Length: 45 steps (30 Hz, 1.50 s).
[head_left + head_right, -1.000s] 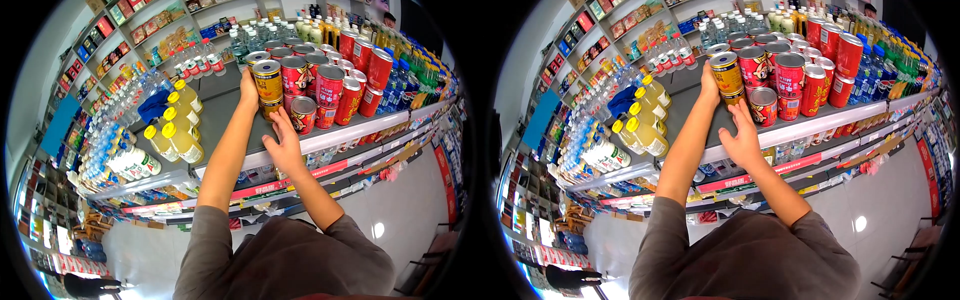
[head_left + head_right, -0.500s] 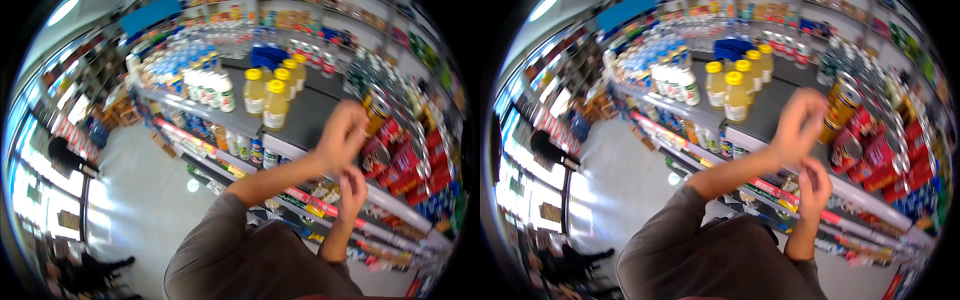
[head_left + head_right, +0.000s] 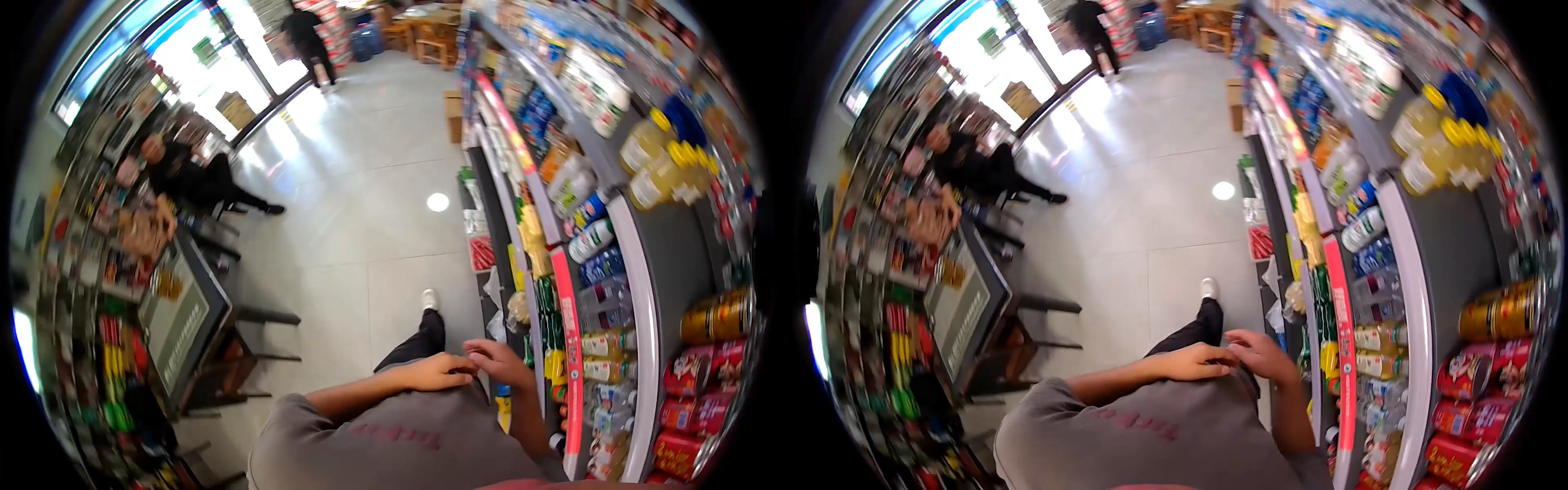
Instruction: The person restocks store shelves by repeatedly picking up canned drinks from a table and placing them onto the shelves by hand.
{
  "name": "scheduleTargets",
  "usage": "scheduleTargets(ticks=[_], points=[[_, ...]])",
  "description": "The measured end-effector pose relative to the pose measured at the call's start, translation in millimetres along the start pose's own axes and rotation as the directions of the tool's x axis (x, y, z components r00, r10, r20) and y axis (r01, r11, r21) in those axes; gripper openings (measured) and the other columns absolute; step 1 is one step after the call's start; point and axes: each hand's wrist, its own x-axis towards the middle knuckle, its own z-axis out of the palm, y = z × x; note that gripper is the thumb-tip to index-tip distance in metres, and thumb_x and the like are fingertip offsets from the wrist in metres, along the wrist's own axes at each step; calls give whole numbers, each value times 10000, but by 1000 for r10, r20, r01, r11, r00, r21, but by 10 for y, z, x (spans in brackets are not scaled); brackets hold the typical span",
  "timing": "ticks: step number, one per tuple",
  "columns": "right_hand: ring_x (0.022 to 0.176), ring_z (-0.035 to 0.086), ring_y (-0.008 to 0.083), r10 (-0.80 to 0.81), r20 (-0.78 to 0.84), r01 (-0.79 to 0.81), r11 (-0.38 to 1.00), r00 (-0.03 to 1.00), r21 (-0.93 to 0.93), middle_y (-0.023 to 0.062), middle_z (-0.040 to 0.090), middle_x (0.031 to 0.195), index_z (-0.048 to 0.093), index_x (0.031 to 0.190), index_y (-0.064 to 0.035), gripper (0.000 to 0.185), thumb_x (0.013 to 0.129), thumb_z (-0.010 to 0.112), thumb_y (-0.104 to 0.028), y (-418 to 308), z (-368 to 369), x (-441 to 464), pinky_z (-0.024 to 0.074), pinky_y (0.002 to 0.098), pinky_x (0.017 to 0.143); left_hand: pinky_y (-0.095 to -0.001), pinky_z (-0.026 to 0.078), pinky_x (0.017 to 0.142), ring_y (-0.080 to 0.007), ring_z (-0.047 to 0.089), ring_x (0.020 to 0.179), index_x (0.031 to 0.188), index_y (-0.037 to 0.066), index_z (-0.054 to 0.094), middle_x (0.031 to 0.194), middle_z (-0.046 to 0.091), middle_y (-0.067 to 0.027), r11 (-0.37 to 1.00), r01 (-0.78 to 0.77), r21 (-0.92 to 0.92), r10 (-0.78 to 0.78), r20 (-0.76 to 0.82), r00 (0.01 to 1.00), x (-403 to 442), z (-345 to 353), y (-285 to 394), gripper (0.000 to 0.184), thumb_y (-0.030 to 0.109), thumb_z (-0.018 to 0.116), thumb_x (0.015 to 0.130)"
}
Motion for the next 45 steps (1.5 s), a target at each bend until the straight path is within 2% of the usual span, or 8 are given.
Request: scheduleTargets(ticks=[2,4,8,19,23,30,36,45], points=[[1170,610,187,-31,289,-86,919,957,386,122,636,1314,556,1376,13,452,1004,593,-242,-172,365,301,475,312,1002,-387,482,1008,-288,647,1134,1275,-31,603,1175,695,-195,997,-58,-46,50,-151,987,-321,152,-90,400,266,588,1007],[1311,518,198,-227,547,102,963,806,249,136,564,1421,502,1428,26,473,1046,520,-252,-444,715,620,398,333,1103,-386,492,1005,-271,641,1144,1204,-16,672,1147,703,-170,997,7,-73,-22,-210,978,-665,138,50,328,223,614,986],[1347,493,244,-137,763,-73,970,632,234,154,544,1441,491,1433,39,521,1026,540,-283,-708,1471,1018,366,364,1137,-356,521,946,-236,658,1091,1137,-11,703,1129,714,-138,956,-122,-269,-13,-449,893,-1336,260,-391,259,178,626,977],[1213,591,215,138,796,-427,890,589,162,150,616,1322,552,1354,70,382,1045,517,-152,-750,4478,2378,473,339,1045,-307,507,933,-145,649,1052,1197,-29,655,1141,705,-95,840,-466,-280,-155,-945,288,-4415,197,-1713,286,178,546,1033],[1204,604,230,183,867,-461,886,464,60,160,629,1306,559,1340,75,354,1049,513,-122,-1086,5797,2741,479,362,1048,-315,534,895,-174,675,1016,1186,-5,669,1076,712,-104,641,-717,-275,-295,-950,101,-5468,324,-2045,294,214,537,1041],[1146,669,305,295,829,-401,911,475,-94,206,665,1251,572,1300,81,362,1005,562,-127,-1358,6852,3963,526,399,1002,-294,518,842,-173,688,966,1111,16,652,1073,725,-107,715,-651,-255,-598,-706,-380,-6401,-200,-2796,191,144,555,1008],[1015,712,251,347,745,-437,895,570,-82,158,719,1112,627,1198,34,364,1019,565,-277,-1484,7931,5785,565,361,915,-244,471,809,-106,628,957,1206,28,632,1106,723,-58,795,-604,-58,-453,-719,-528,-7496,-1840,-3238,258,157,580,989],[910,612,147,297,536,-271,954,790,-130,76,654,943,666,1151,21,639,889,703,-561,-1940,10483,8692,478,315,803,-428,354,1104,-298,382,1407,1489,47,434,1545,413,-152,596,-729,-336,-749,-560,-354,-9554,-4714,-4443,823,598,646,915]])
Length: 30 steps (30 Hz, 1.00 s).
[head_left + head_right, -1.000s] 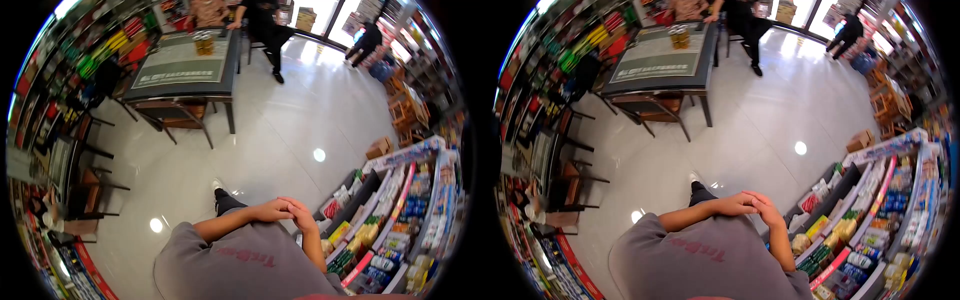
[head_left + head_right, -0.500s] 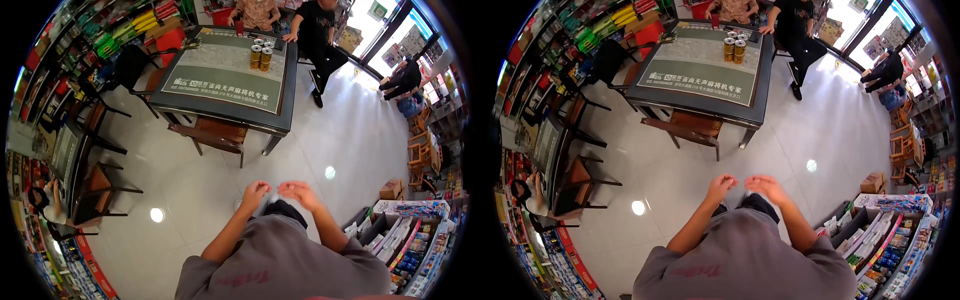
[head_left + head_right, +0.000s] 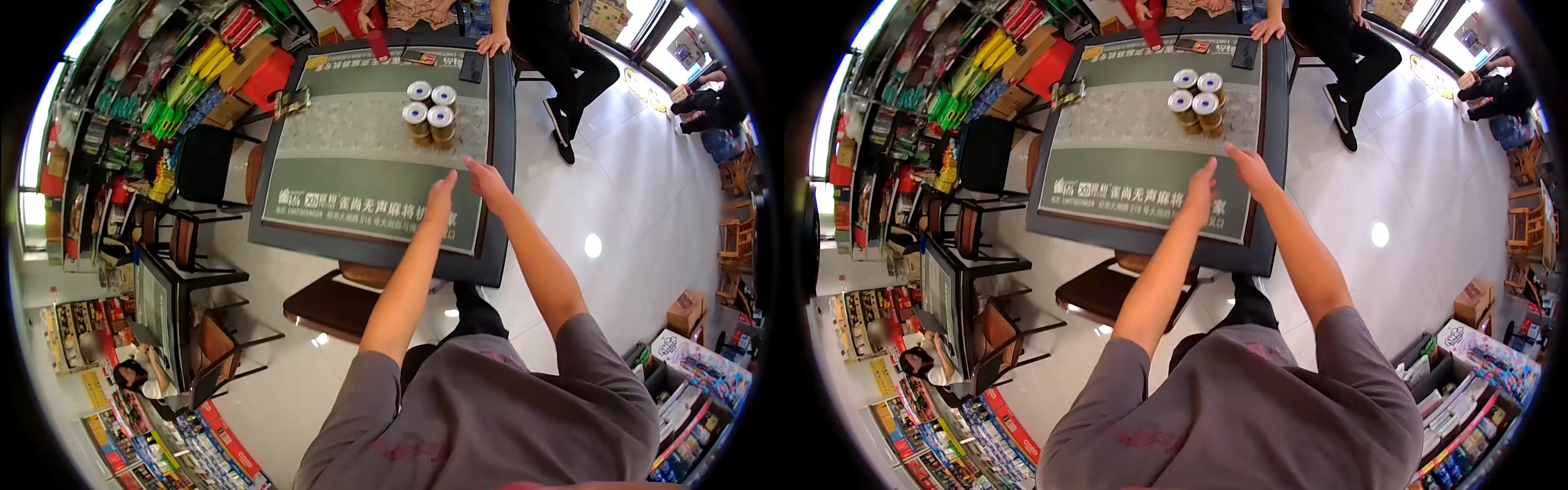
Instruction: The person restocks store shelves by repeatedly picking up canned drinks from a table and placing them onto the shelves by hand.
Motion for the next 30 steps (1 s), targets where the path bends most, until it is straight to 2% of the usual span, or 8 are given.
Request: scheduleTargets(ticks=[2,10,13,17,19,23,25,30], points=[[953,610,166,31,2,-31,1000,1000,-3,102,664,999,674,1156,42,654,886,706,-553,-210,78,501,476,336,851,-466,219,1200,-373,287,1473,1594,80,265,1627,282,-175,994,-12,-108,15,30,999,458,59,176,978,656,634,895],[1212,563,241,-66,159,79,994,985,-80,162,648,1288,626,1319,21,656,951,604,-521,-509,398,1419,405,372,1047,-386,281,1128,-187,471,1263,1437,136,504,1417,525,-38,966,53,-251,-86,-120,989,1573,201,531,679,618,533,959],[1123,622,259,-206,99,210,977,974,-41,184,674,1211,624,1260,66,635,982,566,-502,-476,494,1427,461,351,988,-360,328,1109,-198,493,1277,1441,105,523,1419,549,-54,972,-219,-83,203,-168,965,1834,185,329,647,566,499,988],[1152,610,309,-274,13,272,945,962,-180,234,657,1221,607,1268,55,587,1028,496,-469,-33,472,1722,447,381,1008,-365,467,999,-232,599,1185,1365,32,589,1302,641,-123,932,-361,-31,338,-282,898,1952,289,117,639,544,510,991],[1161,603,315,-300,13,300,950,954,-91,244,648,1228,590,1273,52,576,1033,490,-462,18,450,1567,444,391,1008,-408,523,910,-319,681,1083,1287,-46,608,1168,702,-235,938,-337,78,337,-418,843,1836,351,28,631,491,584,957],[1185,578,273,-205,-40,201,976,978,-82,184,623,1284,563,1330,15,561,1030,501,-455,301,356,1105,430,372,1032,-416,528,890,-331,679,1071,1217,-44,612,1163,687,-248,946,-321,-39,275,-426,862,1407,383,-302,640,523,632,921],[1246,545,270,-173,69,181,974,982,-138,188,590,1342,515,1385,38,622,1037,491,-477,86,390,410,416,368,1062,-416,518,889,-337,675,1023,1178,-36,588,1093,687,-245,908,-418,-22,356,-486,798,873,426,-392,559,476,606,954],[1234,539,275,-133,353,234,937,926,-260,175,554,1374,415,1466,32,613,1056,457,-422,82,589,-1172,411,378,1069,-415,499,962,-334,662,1138,1318,-14,554,1190,687,-242,957,-286,45,260,-566,782,-1196,168,-161,570,449,561,985]])
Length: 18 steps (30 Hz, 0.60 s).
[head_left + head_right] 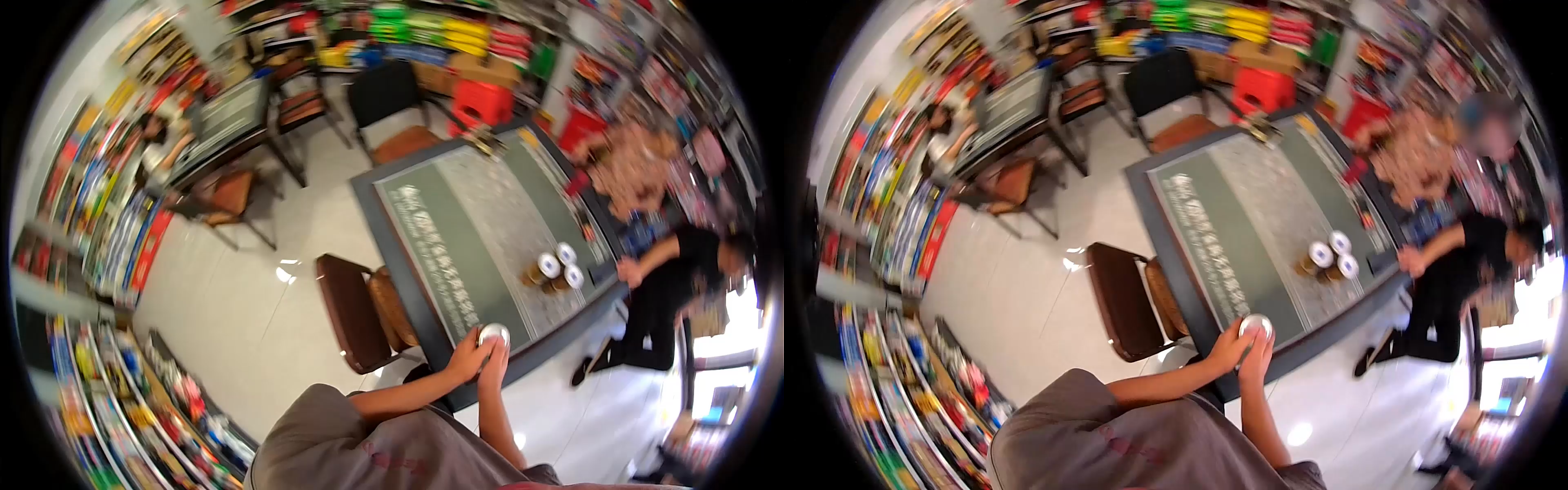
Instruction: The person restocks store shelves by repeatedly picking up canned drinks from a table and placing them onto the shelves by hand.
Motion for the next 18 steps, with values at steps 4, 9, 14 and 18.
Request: scheduleTargets(ticks=[4,9,14,18], points=[[1251,525,252,-213,393,212,976,895,47,151,531,1394,365,1485,57,542,1065,385,-284,-195,543,-968,396,372,1083,-383,437,1063,-330,569,1287,1459,-64,417,1386,572,-251,957,-261,-128,242,-143,960,-990,-1074,134,693,377,623,966],[1292,506,284,-190,825,353,936,532,-12,225,477,1424,274,1494,127,664,968,573,-147,-373,1228,-2188,394,383,1101,-362,355,1139,-291,479,1372,1557,-79,244,1479,486,-249,918,-397,20,371,-400,838,-2541,-2262,-69,794,305,632,980],[1234,542,347,-40,995,574,819,96,-23,240,526,1350,375,1455,79,671,913,657,-196,20,1888,-3413,419,419,1062,-386,372,1136,-344,487,1375,1544,-80,274,1473,484,-280,947,-319,36,249,-707,661,-4255,-2926,-589,804,392,598,981],[1208,539,364,233,931,720,692,-280,43,238,499,1342,386,1467,55,705,901,683,-243,89,2235,-4311,437,426,1034,-389,404,1105,-343,519,1341,1521,-84,325,1449,524,-255,972,-233,-38,64,-907,417,-5290,-2892,-1124,781,426,575,984]])
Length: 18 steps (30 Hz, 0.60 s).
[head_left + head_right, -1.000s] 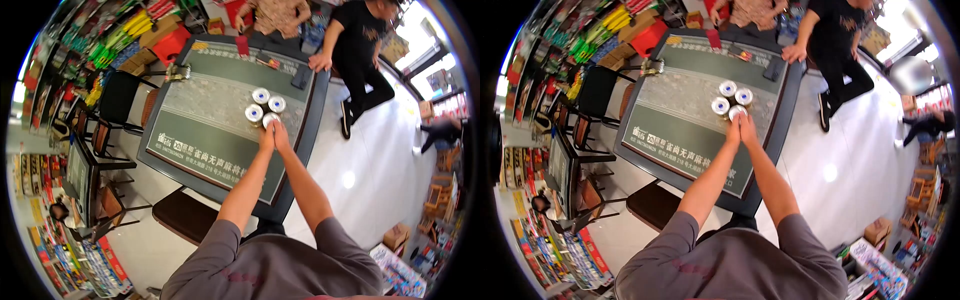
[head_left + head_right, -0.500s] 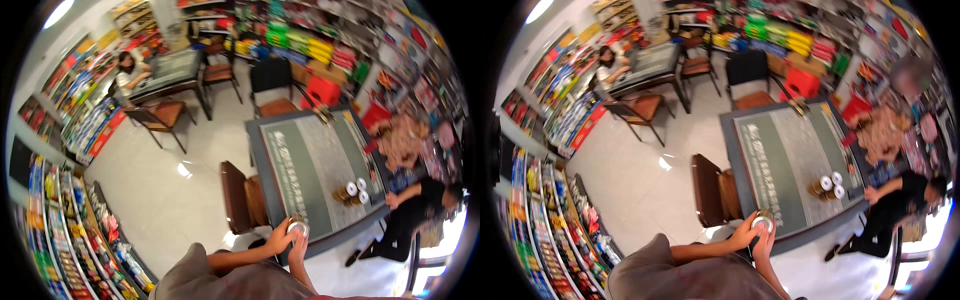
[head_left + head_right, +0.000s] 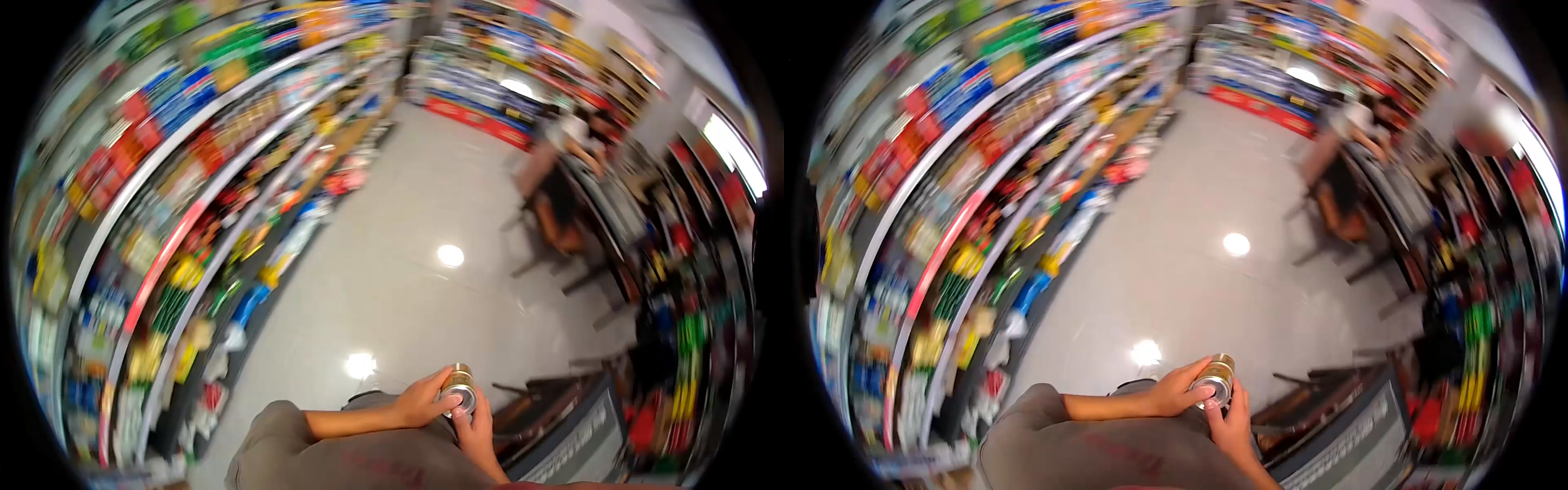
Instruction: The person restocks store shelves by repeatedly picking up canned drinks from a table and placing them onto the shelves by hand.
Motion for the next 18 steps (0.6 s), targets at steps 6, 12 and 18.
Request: scheduleTargets(ticks=[6,12,18], points=[[1157,504,356,-251,475,475,762,843,-440,177,516,1241,476,1438,32,833,752,831,-277,-962,858,770,373,458,992,-426,414,1104,-276,541,1317,1443,-26,463,1409,573,-179,533,25,-846,-332,-182,925,-607,-940,-454,591,410,447,1045],[1165,581,403,-630,637,808,589,445,18,226,588,1276,552,1374,21,751,709,865,-133,-985,1852,1770,466,457,999,-456,436,1112,-340,551,1313,1500,15,371,1492,487,-183,199,-362,-911,-459,-413,787,-997,-1623,-517,647,458,435,1033],[1205,621,410,-739,640,749,543,210,381,268,613,1322,555,1354,48,721,721,870,-96,-1454,3041,2496,509,421,1014,-412,406,1103,-245,562,1273,1431,16,494,1400,574,-143,482,-323,-815,-623,-577,528,-1245,-2542,-268,603,473,450,1041]])
